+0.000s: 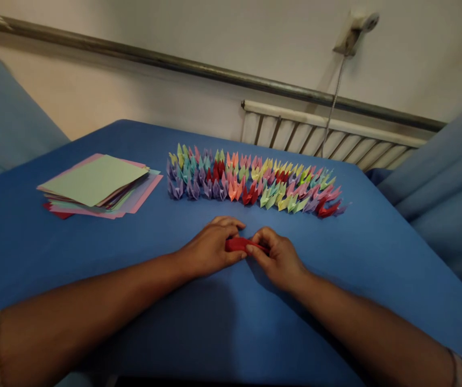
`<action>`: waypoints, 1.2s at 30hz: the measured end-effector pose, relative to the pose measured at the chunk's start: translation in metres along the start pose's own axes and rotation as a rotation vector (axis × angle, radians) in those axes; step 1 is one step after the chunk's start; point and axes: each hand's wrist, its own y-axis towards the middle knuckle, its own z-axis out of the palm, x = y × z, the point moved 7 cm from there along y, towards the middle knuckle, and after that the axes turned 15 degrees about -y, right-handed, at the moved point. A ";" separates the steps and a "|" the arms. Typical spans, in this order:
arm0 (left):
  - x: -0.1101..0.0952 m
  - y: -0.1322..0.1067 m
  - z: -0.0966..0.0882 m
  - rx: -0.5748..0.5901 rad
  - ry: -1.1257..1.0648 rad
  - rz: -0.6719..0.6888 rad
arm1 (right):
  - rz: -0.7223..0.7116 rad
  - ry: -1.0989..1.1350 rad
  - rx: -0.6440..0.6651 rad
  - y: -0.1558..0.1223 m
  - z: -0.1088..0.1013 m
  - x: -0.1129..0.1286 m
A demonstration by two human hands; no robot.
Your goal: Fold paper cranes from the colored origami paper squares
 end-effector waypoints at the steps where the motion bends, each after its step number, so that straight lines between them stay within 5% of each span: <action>1: 0.001 0.000 -0.001 -0.023 -0.076 -0.020 | 0.015 0.090 -0.030 0.001 0.000 -0.002; 8: 0.014 -0.003 -0.013 -0.325 -0.600 -0.218 | 0.141 0.603 -0.195 0.009 -0.006 -0.012; 12: 0.012 0.000 0.001 -0.243 -0.928 -0.215 | 0.192 0.711 -0.223 0.011 -0.011 -0.012; 15: 0.009 0.001 0.010 -0.160 -0.908 -0.220 | 0.177 0.723 -0.179 0.009 -0.006 -0.007; 21: 0.013 -0.001 -0.003 -0.273 -0.756 -0.204 | 0.131 0.646 -0.037 0.005 0.009 0.000; 31: 0.014 0.002 -0.002 -0.210 -0.773 -0.215 | 0.166 0.557 -0.013 0.007 -0.003 -0.005; 36: 0.007 0.003 0.004 -0.086 -0.757 -0.131 | 0.186 0.568 -0.009 0.008 0.000 -0.007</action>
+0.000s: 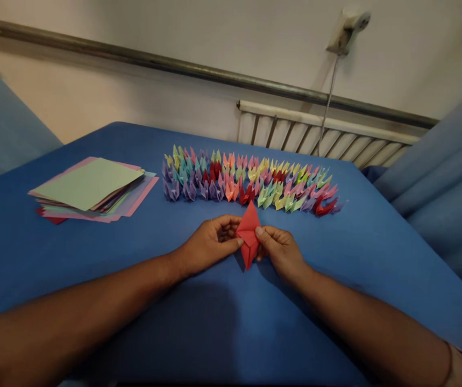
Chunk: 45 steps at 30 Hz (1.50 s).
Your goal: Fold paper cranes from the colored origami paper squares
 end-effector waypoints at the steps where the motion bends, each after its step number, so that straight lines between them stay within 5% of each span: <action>1: 0.000 0.000 0.002 0.029 0.018 0.008 | -0.006 -0.010 0.002 0.000 0.001 0.000; 10: 0.004 -0.001 0.007 0.110 -0.008 -0.039 | -0.098 -0.098 0.091 -0.004 0.009 0.005; 18: 0.002 0.002 -0.004 0.047 0.077 -0.068 | -0.158 -0.007 0.115 -0.003 0.016 -0.003; 24: 0.006 0.002 -0.006 0.010 0.029 -0.087 | -0.202 -0.152 0.189 -0.006 0.017 -0.001; 35: 0.011 0.002 -0.012 -0.066 0.009 -0.127 | -0.173 -0.174 0.060 -0.006 0.011 -0.003; 45: 0.014 0.004 -0.006 0.012 -0.018 -0.133 | -0.023 -0.075 0.038 0.002 -0.001 -0.001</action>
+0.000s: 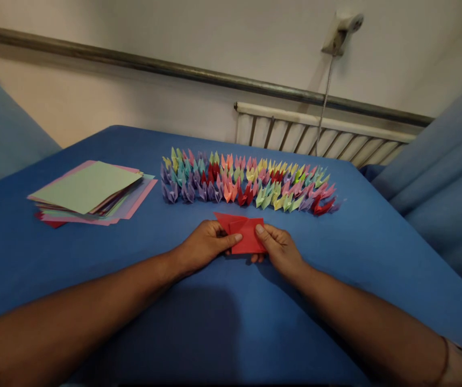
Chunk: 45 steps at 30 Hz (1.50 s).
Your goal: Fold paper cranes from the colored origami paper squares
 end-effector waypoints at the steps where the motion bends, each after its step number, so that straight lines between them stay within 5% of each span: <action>1: -0.001 0.000 -0.002 -0.028 -0.023 0.020 | 0.007 0.001 0.009 0.001 0.000 0.000; 6: -0.010 -0.003 -0.012 -0.185 -0.053 0.143 | 0.004 -0.049 0.080 0.000 0.004 -0.001; 13: -0.025 -0.010 -0.008 -0.163 0.035 0.275 | 0.019 -0.002 0.083 0.001 0.003 -0.004; 18: -0.017 -0.009 -0.003 -0.111 0.145 0.212 | 0.041 0.098 0.074 0.004 0.001 -0.007; 28: -0.014 -0.009 0.003 0.000 0.032 0.146 | -0.041 0.100 0.074 0.003 0.001 -0.001; 45: -0.014 -0.002 -0.014 -0.199 -0.050 0.158 | -0.107 0.139 0.117 0.001 0.003 0.002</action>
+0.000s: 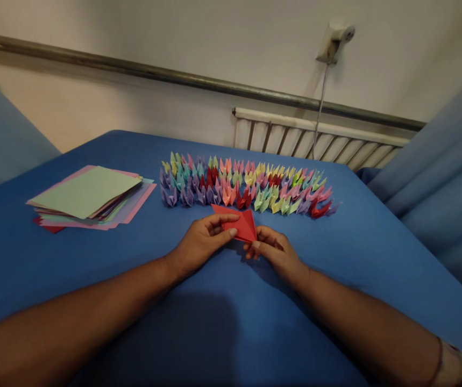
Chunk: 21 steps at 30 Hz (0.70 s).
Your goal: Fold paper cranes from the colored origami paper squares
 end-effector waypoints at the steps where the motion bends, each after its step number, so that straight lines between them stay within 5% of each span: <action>1: 0.000 0.001 -0.001 -0.005 0.005 0.005 | 0.002 0.002 -0.001 0.000 0.000 0.000; 8: 0.000 0.001 -0.002 -0.022 -0.021 -0.019 | 0.024 0.049 -0.005 0.001 0.000 -0.001; 21: 0.008 -0.002 0.008 0.148 -0.266 -0.123 | 0.014 0.039 -0.035 0.003 -0.002 -0.006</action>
